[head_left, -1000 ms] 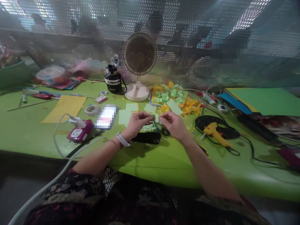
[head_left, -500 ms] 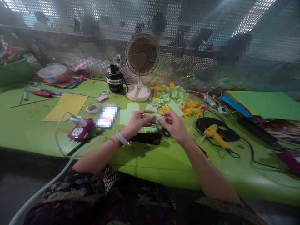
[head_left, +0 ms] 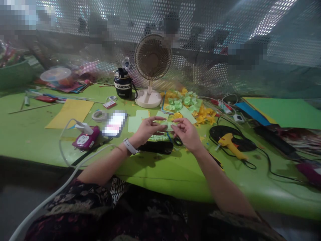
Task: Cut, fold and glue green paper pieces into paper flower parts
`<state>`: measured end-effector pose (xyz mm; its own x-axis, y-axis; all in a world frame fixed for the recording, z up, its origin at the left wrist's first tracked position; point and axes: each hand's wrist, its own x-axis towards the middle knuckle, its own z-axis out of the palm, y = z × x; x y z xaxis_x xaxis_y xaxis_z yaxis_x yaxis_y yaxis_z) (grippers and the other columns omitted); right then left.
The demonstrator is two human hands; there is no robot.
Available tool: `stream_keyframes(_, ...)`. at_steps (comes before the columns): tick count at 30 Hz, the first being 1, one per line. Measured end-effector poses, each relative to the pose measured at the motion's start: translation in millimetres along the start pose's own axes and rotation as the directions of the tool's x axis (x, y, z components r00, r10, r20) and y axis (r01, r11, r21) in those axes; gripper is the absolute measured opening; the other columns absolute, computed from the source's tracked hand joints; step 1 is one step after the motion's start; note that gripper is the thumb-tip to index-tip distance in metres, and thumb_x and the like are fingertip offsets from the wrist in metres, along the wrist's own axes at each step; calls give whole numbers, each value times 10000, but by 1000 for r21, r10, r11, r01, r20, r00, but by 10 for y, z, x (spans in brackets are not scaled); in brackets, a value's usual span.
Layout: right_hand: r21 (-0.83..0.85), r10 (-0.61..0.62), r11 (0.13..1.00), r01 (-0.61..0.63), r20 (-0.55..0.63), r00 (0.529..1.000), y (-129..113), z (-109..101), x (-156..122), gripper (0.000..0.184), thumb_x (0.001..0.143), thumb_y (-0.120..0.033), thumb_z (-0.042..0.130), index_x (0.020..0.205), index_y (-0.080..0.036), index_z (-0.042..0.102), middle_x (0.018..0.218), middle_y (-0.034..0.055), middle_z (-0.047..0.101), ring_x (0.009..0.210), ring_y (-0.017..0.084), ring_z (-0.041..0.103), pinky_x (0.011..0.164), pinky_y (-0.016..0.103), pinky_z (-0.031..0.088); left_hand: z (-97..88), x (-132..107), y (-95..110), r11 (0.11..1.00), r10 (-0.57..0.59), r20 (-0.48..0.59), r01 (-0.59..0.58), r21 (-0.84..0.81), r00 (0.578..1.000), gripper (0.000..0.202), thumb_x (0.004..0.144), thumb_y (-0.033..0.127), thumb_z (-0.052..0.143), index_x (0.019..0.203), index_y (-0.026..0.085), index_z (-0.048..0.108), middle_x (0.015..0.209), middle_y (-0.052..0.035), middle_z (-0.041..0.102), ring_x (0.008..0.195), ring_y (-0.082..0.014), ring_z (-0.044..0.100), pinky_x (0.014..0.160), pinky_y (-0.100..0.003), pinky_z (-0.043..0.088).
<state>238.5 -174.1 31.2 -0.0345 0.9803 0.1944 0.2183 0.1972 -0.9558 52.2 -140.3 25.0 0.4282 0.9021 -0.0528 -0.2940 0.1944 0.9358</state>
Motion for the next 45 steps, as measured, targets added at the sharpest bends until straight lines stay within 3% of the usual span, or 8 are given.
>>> stream_keyframes(8, -24, -23, 999, 23, 6, 1000, 10, -6, -6, 419, 782, -548, 699, 981, -212, 550, 683, -41, 604, 528, 125, 605, 572, 281, 518, 5, -2, 4, 999, -23, 11, 23, -23, 1000, 559, 593, 297, 906, 1055, 125, 642, 747, -36, 730, 747, -180, 737, 694, -276, 572)
stream_keyframes(17, -82, -68, 994, 66, -19, 998, -15, -31, -21, 365, 817, -514, 672, 1001, -216, 571, 721, -25, 614, 566, 129, 605, 580, 280, 517, -11, 24, 11, 996, -92, -2, 92, -20, 996, 331, 700, 247, 843, 939, 104, 664, 794, -68, 735, 717, -170, 735, 685, -278, 578)
stream_keyframes(29, -96, -87, 992, 84, -27, 996, -56, -35, -37, 359, 825, -488, 672, 1025, -205, 575, 720, -21, 618, 588, 140, 624, 610, 296, 527, -10, 29, -14, 1000, -30, 10, 30, 2, 1000, 373, 643, 315, 875, 858, 108, 652, 763, -47, 720, 734, -173, 736, 650, -252, 567)
stream_keyframes(36, -105, -94, 990, 92, -18, 995, -55, -37, -38, 355, 834, -494, 656, 1030, -210, 573, 720, -17, 619, 593, 147, 628, 626, 309, 532, -17, 33, -32, 999, -18, 8, 18, 32, 1000, 343, 671, 313, 855, 865, 122, 646, 801, -62, 730, 755, -186, 735, 688, -299, 573)
stream_keyframes(45, -49, -25, 999, 24, -10, 1000, -93, -52, -36, 396, 796, -503, 690, 1031, -214, 557, 724, -17, 627, 605, 157, 637, 630, 318, 536, -5, 22, -15, 1000, -13, -8, 14, 27, 1000, 404, 614, 356, 886, 834, 120, 642, 769, -49, 725, 731, -179, 729, 688, -296, 575)
